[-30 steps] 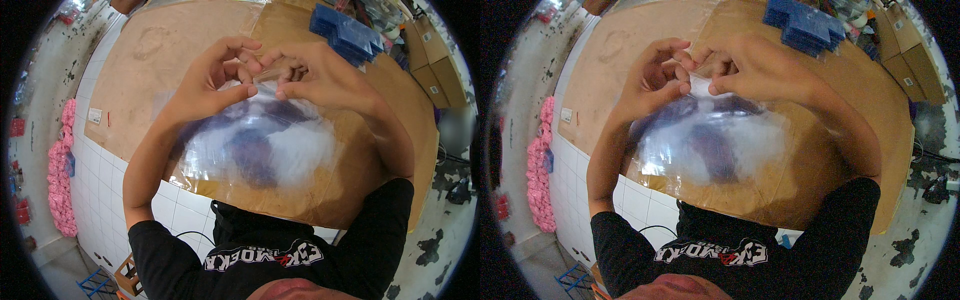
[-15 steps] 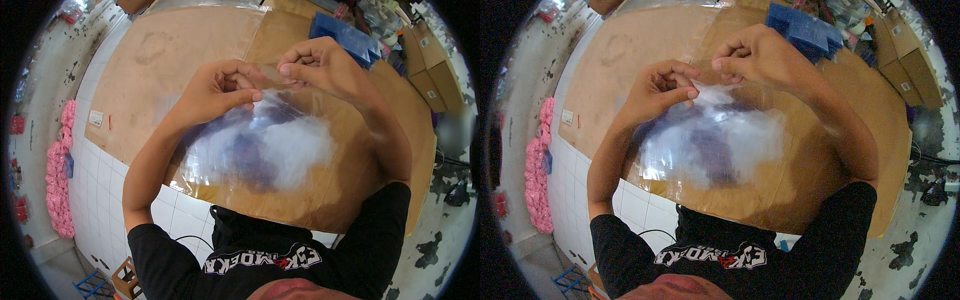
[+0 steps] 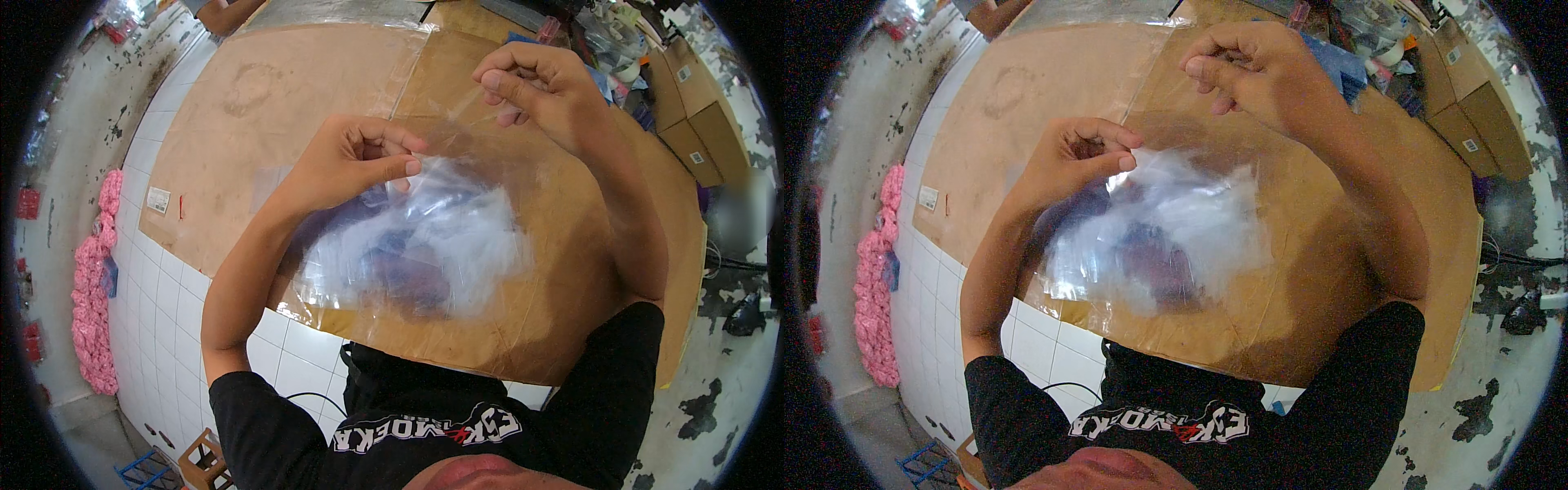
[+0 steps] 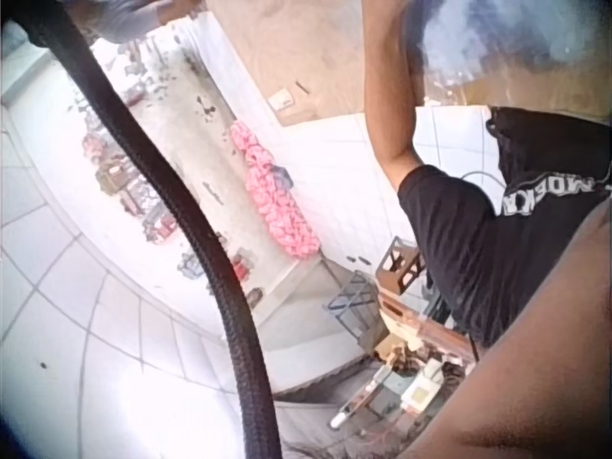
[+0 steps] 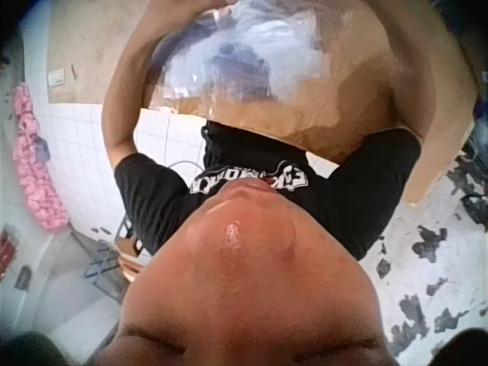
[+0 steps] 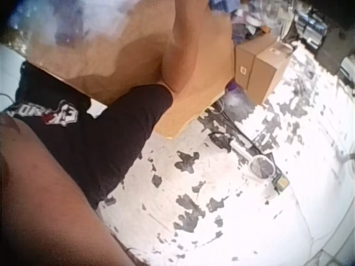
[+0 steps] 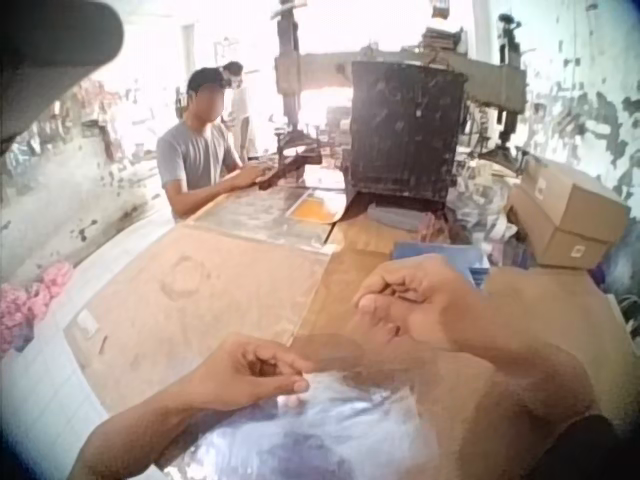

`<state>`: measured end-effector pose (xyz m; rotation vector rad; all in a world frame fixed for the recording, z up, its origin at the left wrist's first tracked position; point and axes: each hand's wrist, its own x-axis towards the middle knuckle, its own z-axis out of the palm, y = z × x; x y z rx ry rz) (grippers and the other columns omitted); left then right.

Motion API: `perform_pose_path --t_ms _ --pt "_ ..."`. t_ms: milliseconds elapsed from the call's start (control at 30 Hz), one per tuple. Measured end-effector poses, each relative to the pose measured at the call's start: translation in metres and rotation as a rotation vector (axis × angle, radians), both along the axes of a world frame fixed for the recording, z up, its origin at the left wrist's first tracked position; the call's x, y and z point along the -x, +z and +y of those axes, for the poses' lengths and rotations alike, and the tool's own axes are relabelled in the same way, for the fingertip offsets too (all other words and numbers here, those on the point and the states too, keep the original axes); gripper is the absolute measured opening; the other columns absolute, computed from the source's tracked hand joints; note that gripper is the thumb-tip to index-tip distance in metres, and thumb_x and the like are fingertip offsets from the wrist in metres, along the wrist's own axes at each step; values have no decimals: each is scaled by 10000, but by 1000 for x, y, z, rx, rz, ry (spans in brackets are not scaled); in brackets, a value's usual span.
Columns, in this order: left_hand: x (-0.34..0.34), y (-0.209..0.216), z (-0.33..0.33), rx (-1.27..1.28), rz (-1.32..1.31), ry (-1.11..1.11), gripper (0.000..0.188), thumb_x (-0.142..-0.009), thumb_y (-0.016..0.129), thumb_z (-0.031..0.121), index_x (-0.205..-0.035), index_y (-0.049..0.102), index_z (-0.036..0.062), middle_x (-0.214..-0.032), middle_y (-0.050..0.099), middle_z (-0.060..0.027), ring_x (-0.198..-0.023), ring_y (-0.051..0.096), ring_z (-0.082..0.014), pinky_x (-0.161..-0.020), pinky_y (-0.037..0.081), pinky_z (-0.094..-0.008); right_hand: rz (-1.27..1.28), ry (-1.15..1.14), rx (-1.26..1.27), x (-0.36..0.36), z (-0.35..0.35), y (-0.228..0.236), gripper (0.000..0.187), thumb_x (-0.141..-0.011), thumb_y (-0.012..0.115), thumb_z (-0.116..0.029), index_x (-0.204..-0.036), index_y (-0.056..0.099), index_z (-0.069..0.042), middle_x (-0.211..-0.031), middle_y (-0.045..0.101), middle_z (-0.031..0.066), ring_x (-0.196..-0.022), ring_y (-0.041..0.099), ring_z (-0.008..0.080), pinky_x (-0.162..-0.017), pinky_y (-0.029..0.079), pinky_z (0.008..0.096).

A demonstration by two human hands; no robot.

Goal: The person peels individual clear plastic sheets from a stack, separates them, and places them onto a large plastic base on a table.

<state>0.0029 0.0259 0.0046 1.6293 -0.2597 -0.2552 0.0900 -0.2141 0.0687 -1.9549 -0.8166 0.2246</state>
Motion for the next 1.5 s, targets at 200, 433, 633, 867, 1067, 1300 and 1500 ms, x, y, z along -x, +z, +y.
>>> perform_pose_path --t_ms 200,433,633,867,1067,1300,1500 --pt "-4 -17 -5 -43 -352 -9 235 -803 702 85 -1001 631 -21 -961 632 -85 -735 593 -83 -627 472 -203 -29 -60 -154 3 4 1 155 -887 595 -157 -919 639 -13 -738 595 24 -594 563 77 -525 485 222" --pt "8 -1 -18 36 -97 54 189 -839 659 92 -970 615 -37 -803 619 -75 -636 601 -118 -572 487 -227 -188 -151 -156 8 0 14 192 -920 559 -192 -1000 630 -33 -784 588 12 -584 524 42 -525 457 167" --pt "15 5 -22 100 -118 134 160 -868 626 96 -952 625 -40 -726 623 -61 -562 582 -88 -483 466 -208 -390 -336 -130 7 1 18 181 -917 560 -192 -992 640 -48 -749 589 1 -524 480 22 -444 385 165" --pt "10 8 -13 125 78 -98 93 -865 620 79 -864 595 -11 -642 614 -67 -478 576 -109 -442 455 -223 -497 -393 -278 -17 -19 25 179 -911 570 -215 -998 644 -77 -730 591 -11 -485 428 7 -401 315 155" --pt "13 9 -6 210 277 -452 103 -875 598 82 -920 575 -8 -674 637 -95 -533 623 -136 -484 501 -252 -440 -309 -358 -20 -26 40 122 -907 539 -93 -945 590 11 -708 548 -5 -643 499 53 -595 417 196" --pt "17 12 1 305 388 -718 116 -867 594 73 -939 560 -12 -713 660 -118 -560 651 -181 -482 524 -266 -397 -308 -347 -18 -26 41 119 -911 534 -91 -947 593 6 -708 547 -14 -631 480 38 -563 392 184" --pt "1 27 24 -2 419 -444 171 -839 624 121 -942 525 28 -703 656 -135 -571 660 -201 -456 517 -258 -226 -329 -336 -8 -26 49 120 -917 528 -100 -941 595 -3 -706 546 -20 -575 464 24 -486 362 172"
